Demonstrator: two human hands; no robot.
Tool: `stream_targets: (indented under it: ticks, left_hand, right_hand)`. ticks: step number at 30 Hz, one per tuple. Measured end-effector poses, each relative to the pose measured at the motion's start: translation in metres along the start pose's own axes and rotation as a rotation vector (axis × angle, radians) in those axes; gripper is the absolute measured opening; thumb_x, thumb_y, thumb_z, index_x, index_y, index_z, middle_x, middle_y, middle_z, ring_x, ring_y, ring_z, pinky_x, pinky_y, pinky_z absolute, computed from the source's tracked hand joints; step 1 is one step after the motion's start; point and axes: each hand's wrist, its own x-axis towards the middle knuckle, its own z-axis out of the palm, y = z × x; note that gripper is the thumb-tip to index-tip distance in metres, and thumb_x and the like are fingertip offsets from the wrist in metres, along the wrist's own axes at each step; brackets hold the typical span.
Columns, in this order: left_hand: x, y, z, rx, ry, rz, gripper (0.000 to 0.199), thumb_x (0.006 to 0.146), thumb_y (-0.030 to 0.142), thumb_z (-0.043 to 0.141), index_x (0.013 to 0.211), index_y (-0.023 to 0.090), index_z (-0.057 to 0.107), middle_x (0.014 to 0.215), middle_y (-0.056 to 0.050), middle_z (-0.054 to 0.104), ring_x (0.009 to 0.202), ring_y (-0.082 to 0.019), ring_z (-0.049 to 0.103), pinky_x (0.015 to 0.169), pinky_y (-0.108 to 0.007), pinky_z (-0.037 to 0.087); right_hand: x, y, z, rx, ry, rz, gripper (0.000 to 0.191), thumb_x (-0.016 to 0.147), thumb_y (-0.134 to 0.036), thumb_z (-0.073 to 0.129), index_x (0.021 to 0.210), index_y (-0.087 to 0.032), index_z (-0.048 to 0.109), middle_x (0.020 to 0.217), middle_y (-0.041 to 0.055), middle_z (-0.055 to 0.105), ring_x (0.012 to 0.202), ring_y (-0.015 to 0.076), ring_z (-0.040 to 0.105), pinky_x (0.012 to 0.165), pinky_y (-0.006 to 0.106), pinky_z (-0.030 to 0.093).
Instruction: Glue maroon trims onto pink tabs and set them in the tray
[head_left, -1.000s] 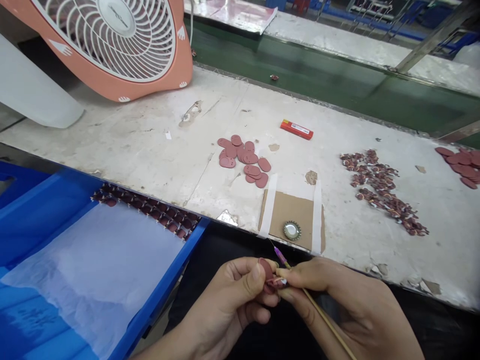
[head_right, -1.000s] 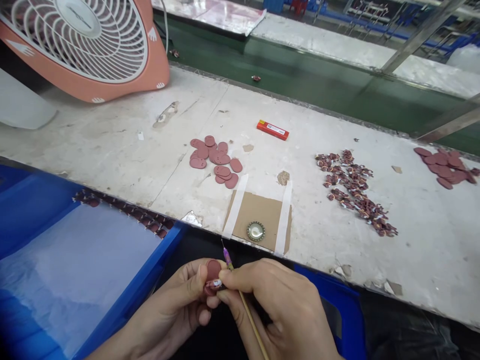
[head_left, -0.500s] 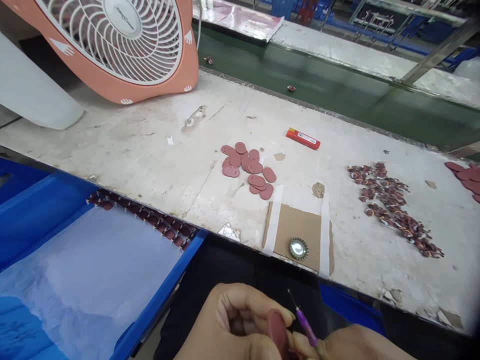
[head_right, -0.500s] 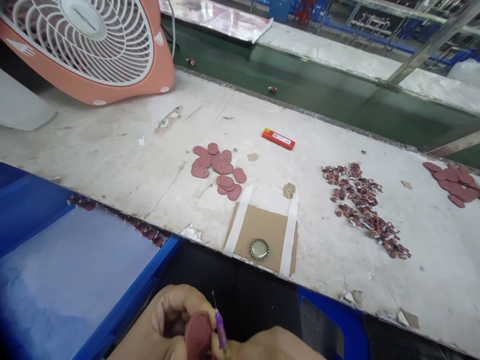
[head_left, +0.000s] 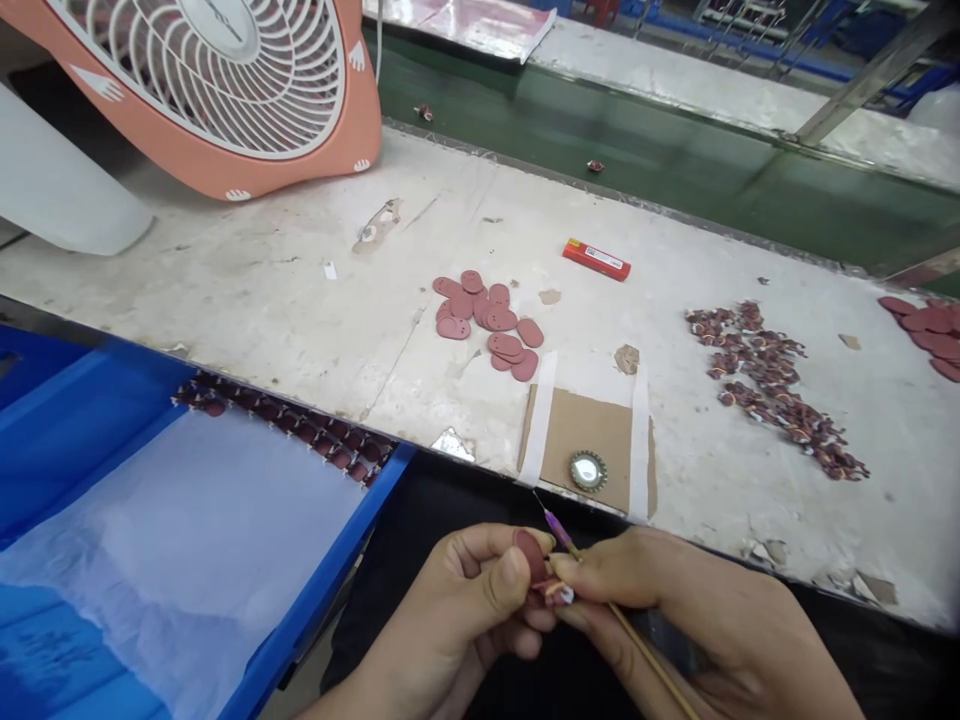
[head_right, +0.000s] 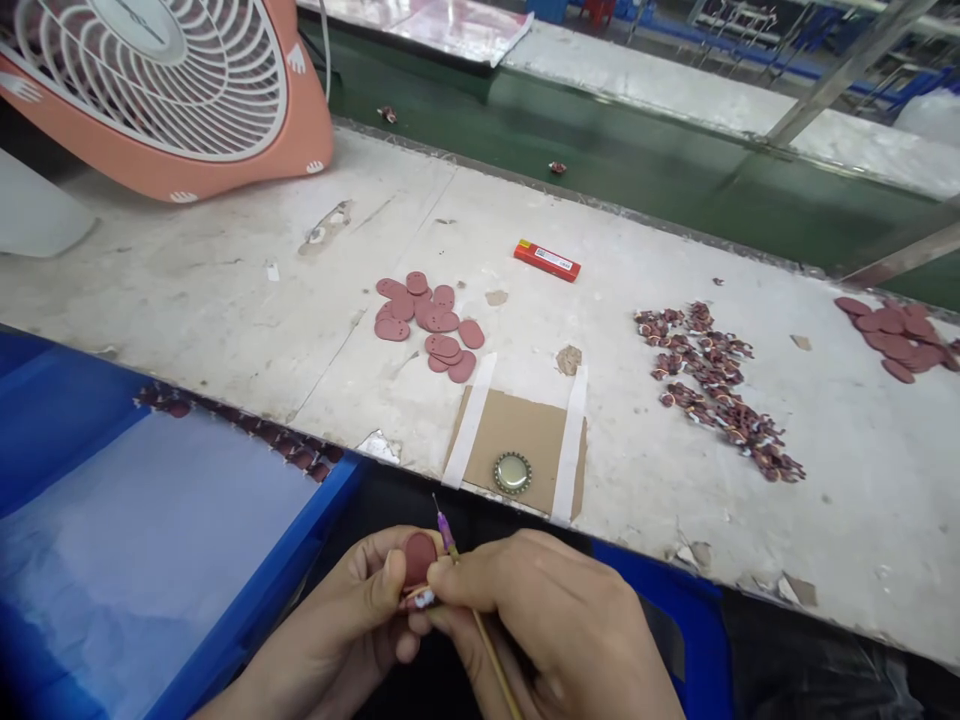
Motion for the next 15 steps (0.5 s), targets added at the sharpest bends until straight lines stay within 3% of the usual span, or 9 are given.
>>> stream_targets:
  ticks: [15]
  left_hand:
    - [-0.0063, -0.007, 0.0038, -0.008, 0.063, -0.011, 0.031, 0.057, 0.034, 0.096, 0.073, 0.013, 0.08, 0.061, 0.001, 0.069, 0.053, -0.005, 0.061, 0.05, -0.012, 0.054]
  right_hand:
    - [-0.0038, -0.0046, -0.0035, 0.021, 0.011, 0.049, 0.016, 0.094, -0.012, 0.064, 0.103, -0.025, 0.067, 0.089, -0.0042, 0.075, 0.078, 0.008, 0.073, 0.073, 0.013, 0.057]
